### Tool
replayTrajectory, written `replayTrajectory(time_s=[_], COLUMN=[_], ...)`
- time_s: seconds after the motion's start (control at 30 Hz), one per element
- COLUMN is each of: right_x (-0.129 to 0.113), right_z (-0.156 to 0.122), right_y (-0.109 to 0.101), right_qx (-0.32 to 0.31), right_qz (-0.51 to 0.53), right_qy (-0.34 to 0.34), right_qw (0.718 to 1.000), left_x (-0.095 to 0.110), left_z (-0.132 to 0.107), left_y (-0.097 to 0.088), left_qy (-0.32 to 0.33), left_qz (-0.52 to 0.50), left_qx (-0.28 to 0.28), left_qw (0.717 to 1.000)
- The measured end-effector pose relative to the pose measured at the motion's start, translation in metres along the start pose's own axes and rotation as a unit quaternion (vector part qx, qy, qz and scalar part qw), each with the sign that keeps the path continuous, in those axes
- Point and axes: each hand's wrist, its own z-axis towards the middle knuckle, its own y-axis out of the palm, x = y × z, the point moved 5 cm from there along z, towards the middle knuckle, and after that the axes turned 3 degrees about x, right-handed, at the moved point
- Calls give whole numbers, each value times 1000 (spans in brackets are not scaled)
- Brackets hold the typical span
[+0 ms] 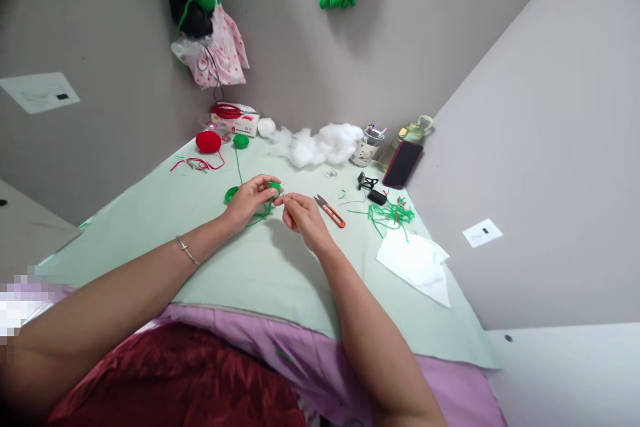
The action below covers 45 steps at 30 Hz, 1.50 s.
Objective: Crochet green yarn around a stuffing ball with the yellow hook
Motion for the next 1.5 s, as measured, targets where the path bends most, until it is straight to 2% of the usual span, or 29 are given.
replayTrajectory(time_s=[0.33, 0.53, 0.7, 0.83, 0.97, 1.07, 1.17, 1.23, 1.3, 1.4, 1.43, 1.47, 1.5], right_x=[4, 2, 0, -6, -12, -14, -13, -12, -12, -13, -14, -14, -16], right_z=[1, 2, 1, -5, -16, -20, -18, -16, -17, -25, -26, -24, -21], right_y=[3, -1, -2, 4, 13, 17, 18, 21, 28, 43, 43, 37, 27], right_qx=[-37, -58, -21, 42, 100, 115, 81, 26, -61, -231, -250, -222, -162], right_qz=[106, 113, 77, 4, -77, -102, -89, -65, -45, -19, -35, -77, -134], right_qy=[66, 98, 78, 31, -17, -33, -27, -12, 10, 39, 34, 17, -6], right_qw=[992, 987, 994, 999, 992, 988, 992, 997, 997, 972, 967, 972, 978], left_x=[3, 0, -1, 1, 4, 7, 9, 10, 11, 10, 10, 10, 10], left_z=[-3, -3, -5, -5, -5, -6, -8, -9, -7, 0, 2, 4, 5], left_y=[2, 5, 9, 14, 16, 15, 14, 11, 7, -1, -3, -5, -7], left_qy=[28, 35, 20, 9, 7, 15, 30, 43, 55, 55, 49, 41, 34], left_qz=[22, 32, 38, 33, 26, 22, 18, 14, 8, -13, -22, -31, -40], left_qx=[4, 3, -14, -23, -26, -22, -15, -4, 17, 46, 51, 52, 51], left_qw=[999, 999, 999, 999, 999, 999, 999, 999, 998, 997, 997, 997, 997])
